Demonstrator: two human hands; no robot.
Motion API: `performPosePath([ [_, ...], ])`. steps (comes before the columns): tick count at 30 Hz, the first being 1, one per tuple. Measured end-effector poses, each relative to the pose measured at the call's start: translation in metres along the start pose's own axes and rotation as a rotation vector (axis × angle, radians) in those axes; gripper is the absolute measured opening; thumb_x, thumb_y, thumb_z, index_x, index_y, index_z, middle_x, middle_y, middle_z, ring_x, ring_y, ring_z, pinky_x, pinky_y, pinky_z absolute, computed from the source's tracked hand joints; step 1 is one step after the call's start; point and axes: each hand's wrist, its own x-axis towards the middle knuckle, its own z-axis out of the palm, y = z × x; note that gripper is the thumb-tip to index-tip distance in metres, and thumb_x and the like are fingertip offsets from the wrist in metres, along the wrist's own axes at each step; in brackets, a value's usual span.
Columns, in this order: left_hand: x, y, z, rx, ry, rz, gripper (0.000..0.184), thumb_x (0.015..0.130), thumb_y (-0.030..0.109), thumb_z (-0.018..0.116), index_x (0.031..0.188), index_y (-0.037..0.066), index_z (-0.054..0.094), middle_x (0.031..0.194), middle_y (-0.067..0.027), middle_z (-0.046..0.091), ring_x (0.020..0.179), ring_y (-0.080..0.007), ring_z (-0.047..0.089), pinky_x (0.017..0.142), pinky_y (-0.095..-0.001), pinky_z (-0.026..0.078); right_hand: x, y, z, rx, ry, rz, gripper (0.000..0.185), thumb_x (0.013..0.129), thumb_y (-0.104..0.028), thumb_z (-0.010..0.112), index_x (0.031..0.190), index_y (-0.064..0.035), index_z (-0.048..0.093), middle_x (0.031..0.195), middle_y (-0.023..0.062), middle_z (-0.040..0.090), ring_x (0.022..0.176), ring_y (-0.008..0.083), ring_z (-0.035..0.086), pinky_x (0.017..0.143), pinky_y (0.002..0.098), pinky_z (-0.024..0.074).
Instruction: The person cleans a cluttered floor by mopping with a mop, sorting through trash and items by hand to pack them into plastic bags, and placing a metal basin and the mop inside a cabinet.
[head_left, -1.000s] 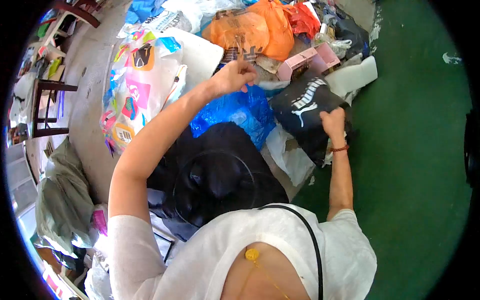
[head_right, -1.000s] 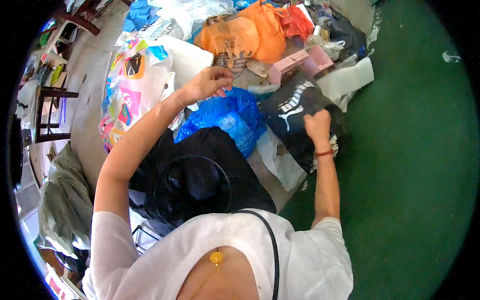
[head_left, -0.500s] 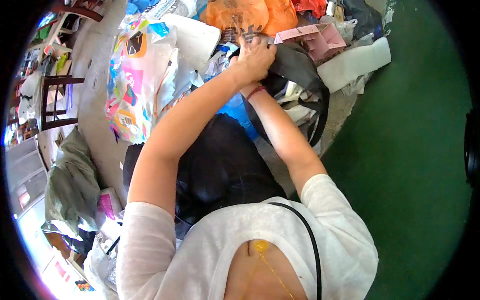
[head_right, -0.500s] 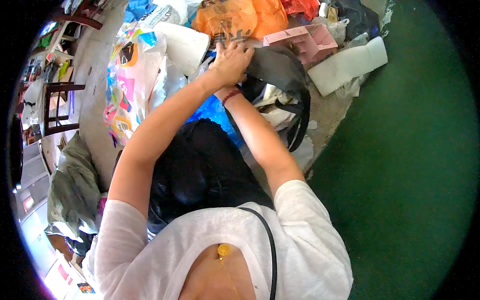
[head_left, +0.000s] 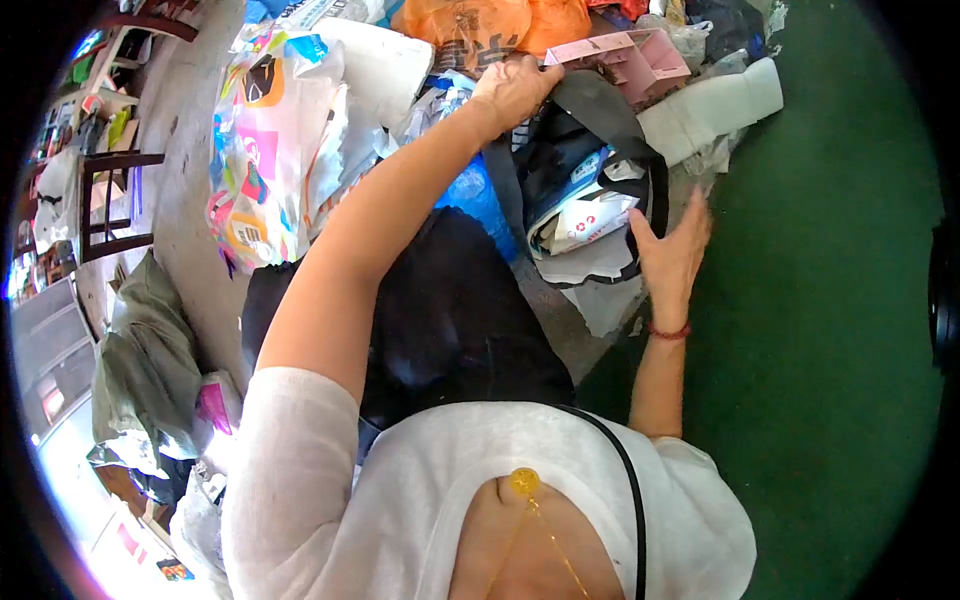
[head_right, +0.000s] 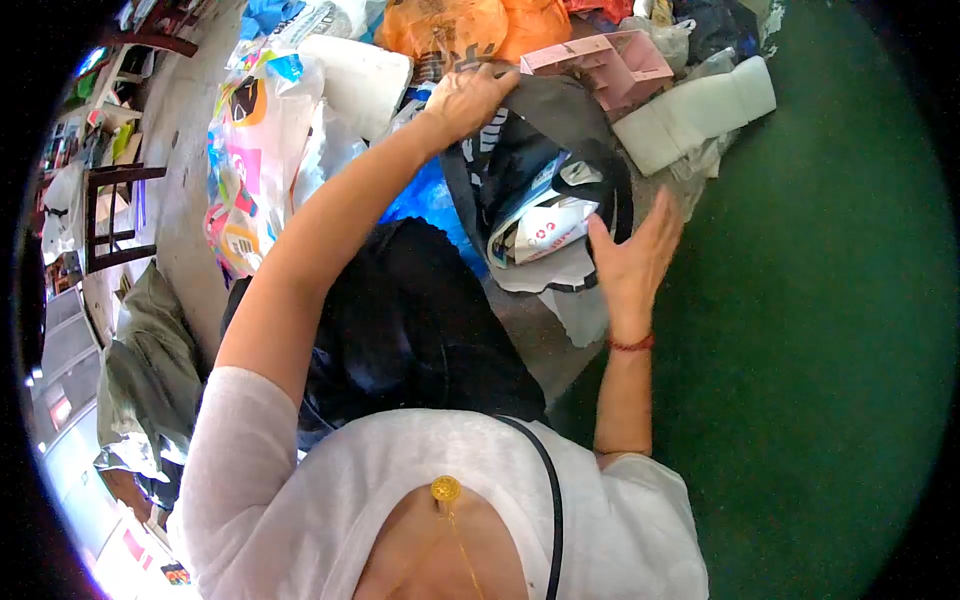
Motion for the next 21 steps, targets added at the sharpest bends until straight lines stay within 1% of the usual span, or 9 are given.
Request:
performPosePath([
  [1,0.001,0.0,0.002,-0.003,0.003,0.003,0.028,0.077,0.008,0.044,0.105,0.012,0.046,0.092,-0.0179,0.055,0.088,-0.0336,0.056,0.068,-0.0414,0.047,-0.005,0.017,0.008,-0.004,0.002,0.0,0.042,0.064,-0.024,0.066,0.092,0.0056,0.055,0.097,0.0252,0.054,0.099,0.0376,0.048,0.087,0.0431,0.0342],
  [3,0.003,-0.005,0.005,-0.145,0.012,0.018,0.028,0.077,0.017,0.045,0.105,0.012,0.047,0.091,-0.0179,0.057,0.084,-0.0324,0.058,0.067,-0.0428,0.045,-0.009,0.04,0.025,0.245,-0.616,0.363,0.05,0.068,-0.034,0.064,0.091,0.0098,0.054,0.088,0.0238,0.058,0.085,0.0367,0.055,0.077,0.04,0.0413],
  [4,0.004,-0.005,0.0,-0.14,0.018,0.013,0.028,0.077,0.017,0.045,0.105,0.012,0.047,0.091,-0.0179,0.057,0.084,-0.0324,0.058,0.067,-0.0428,0.045,-0.011,0.03,0.029,0.081,-0.528,0.241,0.054,0.068,-0.04,0.062,0.083,0.0112,0.055,0.073,0.0235,0.059,0.072,0.0383,0.057,0.067,0.041,0.0437],
  [10,0.008,0.016,-0.06,-0.348,-0.062,-0.12,0.029,0.078,0.025,0.04,0.097,0.009,0.056,0.087,-0.0184,0.059,0.086,-0.0341,0.055,0.075,-0.0447,0.043,-0.002,0.004,0.031,0.133,-0.559,0.326,0.055,0.067,-0.038,0.063,0.086,0.0123,0.052,0.078,0.0297,0.056,0.075,0.0401,0.057,0.064,0.0423,0.0439],
  [12,0.012,0.028,-0.076,-0.512,0.121,-0.016,0.029,0.077,0.024,0.04,0.094,0.008,0.058,0.086,-0.0181,0.059,0.085,-0.0338,0.056,0.074,-0.0445,0.043,-0.006,-0.004,0.031,0.383,-0.213,-0.019,0.051,0.069,-0.039,0.059,0.09,0.0073,0.055,0.076,0.0274,0.058,0.073,0.0397,0.057,0.065,0.0429,0.0436],
  [13,0.017,0.032,-0.083,-0.515,0.11,-0.015,0.028,0.076,0.024,0.043,0.095,0.009,0.057,0.085,-0.0177,0.06,0.084,-0.0336,0.056,0.075,-0.0434,0.043,-0.01,-0.002,0.029,0.185,-0.455,0.225,0.044,0.072,-0.036,0.055,0.087,0.0053,0.058,0.073,0.0261,0.058,0.072,0.0387,0.057,0.067,0.0429,0.0425],
  [16,0.008,0.03,-0.097,-0.542,0.11,-0.112,0.026,0.075,0.024,0.048,0.094,0.008,0.058,0.084,-0.0168,0.06,0.084,-0.0334,0.056,0.075,-0.0427,0.043,-0.014,-0.005,0.026,0.143,-0.589,0.442,0.043,0.073,-0.033,0.051,0.081,0.0091,0.056,0.069,0.0267,0.056,0.071,0.037,0.057,0.067,0.0419,0.0416],
  [20,-0.041,0.019,-0.056,-0.32,0.112,-0.235,0.06,0.067,0.036,0.059,0.106,-0.005,0.043,0.087,-0.025,0.057,0.084,-0.0363,0.056,0.076,-0.0404,0.044,-0.008,-0.003,0.027,0.368,-0.537,0.473,0.042,0.075,-0.03,0.048,0.081,0.0109,0.054,0.074,0.0305,0.054,0.074,0.0367,0.058,0.066,0.0411,0.0404],
  [21,-0.05,0.021,-0.053,-0.377,-0.067,-0.263,0.067,0.064,0.039,0.062,0.107,-0.008,0.04,0.089,-0.0262,0.056,0.085,-0.0371,0.056,0.076,-0.0401,0.044,-0.005,-0.009,0.022,0.254,-0.536,0.421,0.049,0.08,-0.037,0.043,0.084,0.0103,0.055,0.079,0.0323,0.054,0.08,0.0401,0.056,0.069,0.0417,0.0406],
])
